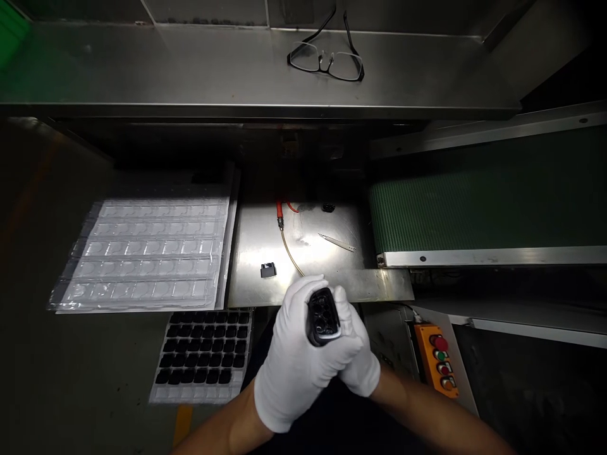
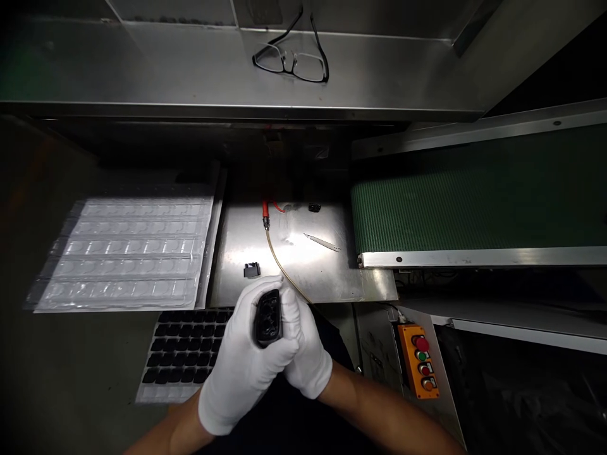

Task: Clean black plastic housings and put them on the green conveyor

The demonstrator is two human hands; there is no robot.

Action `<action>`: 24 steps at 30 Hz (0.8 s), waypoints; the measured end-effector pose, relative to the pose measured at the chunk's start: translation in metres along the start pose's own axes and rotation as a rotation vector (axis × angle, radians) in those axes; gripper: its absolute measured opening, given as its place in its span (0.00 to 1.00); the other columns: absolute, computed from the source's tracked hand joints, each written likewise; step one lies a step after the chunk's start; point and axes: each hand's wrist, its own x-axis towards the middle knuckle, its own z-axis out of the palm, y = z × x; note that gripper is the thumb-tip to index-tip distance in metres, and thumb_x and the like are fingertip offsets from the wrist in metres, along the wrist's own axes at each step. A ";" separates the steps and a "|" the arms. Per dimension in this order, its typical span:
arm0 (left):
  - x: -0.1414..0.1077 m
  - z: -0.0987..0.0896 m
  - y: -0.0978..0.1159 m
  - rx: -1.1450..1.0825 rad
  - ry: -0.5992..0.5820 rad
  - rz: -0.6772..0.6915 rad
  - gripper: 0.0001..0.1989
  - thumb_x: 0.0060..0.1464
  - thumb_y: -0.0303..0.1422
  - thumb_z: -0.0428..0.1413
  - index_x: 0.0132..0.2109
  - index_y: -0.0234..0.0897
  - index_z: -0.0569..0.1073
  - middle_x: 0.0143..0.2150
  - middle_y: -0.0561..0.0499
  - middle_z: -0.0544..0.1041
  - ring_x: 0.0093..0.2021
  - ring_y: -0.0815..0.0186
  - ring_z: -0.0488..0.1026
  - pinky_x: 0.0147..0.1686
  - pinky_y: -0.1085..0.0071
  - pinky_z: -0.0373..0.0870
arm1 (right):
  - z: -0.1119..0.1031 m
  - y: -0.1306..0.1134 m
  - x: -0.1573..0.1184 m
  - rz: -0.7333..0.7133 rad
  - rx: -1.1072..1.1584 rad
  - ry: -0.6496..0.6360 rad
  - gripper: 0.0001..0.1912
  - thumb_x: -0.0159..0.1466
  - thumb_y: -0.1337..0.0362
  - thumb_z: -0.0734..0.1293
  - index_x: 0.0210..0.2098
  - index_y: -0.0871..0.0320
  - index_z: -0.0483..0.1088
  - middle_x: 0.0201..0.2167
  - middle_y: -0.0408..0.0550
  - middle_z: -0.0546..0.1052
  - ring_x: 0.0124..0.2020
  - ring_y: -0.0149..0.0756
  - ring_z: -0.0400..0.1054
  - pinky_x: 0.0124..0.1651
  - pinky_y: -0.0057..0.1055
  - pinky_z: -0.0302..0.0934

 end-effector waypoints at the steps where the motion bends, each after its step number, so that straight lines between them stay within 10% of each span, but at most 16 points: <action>1: -0.001 0.000 -0.002 -0.040 -0.007 0.033 0.29 0.53 0.47 0.65 0.59 0.44 0.71 0.59 0.44 0.73 0.61 0.51 0.69 0.64 0.55 0.66 | 0.001 0.001 0.000 -0.064 -0.039 -0.001 0.26 0.75 0.44 0.54 0.30 0.54 0.64 0.24 0.44 0.64 0.27 0.36 0.61 0.34 0.35 0.61; 8: -0.006 -0.001 0.006 -0.232 0.102 0.101 0.32 0.56 0.62 0.51 0.52 0.42 0.74 0.54 0.40 0.74 0.56 0.51 0.72 0.60 0.55 0.70 | 0.000 0.008 0.002 -0.536 -0.498 -0.016 0.25 0.75 0.42 0.52 0.42 0.55 0.66 0.27 0.45 0.72 0.26 0.36 0.68 0.28 0.33 0.61; 16: 0.000 -0.024 0.004 0.014 0.010 0.205 0.15 0.55 0.31 0.62 0.49 0.37 0.71 0.44 0.48 0.78 0.43 0.63 0.78 0.44 0.68 0.78 | -0.028 -0.004 0.007 -0.691 -0.669 0.031 0.16 0.67 0.62 0.72 0.52 0.54 0.67 0.28 0.40 0.72 0.25 0.30 0.67 0.27 0.28 0.64; 24: -0.002 -0.037 -0.004 0.483 -0.024 0.370 0.12 0.55 0.25 0.56 0.47 0.36 0.71 0.38 0.50 0.79 0.37 0.65 0.77 0.37 0.68 0.77 | -0.054 -0.067 0.009 -0.798 -0.993 -0.468 0.26 0.63 0.81 0.61 0.58 0.59 0.66 0.24 0.37 0.69 0.23 0.27 0.60 0.25 0.27 0.54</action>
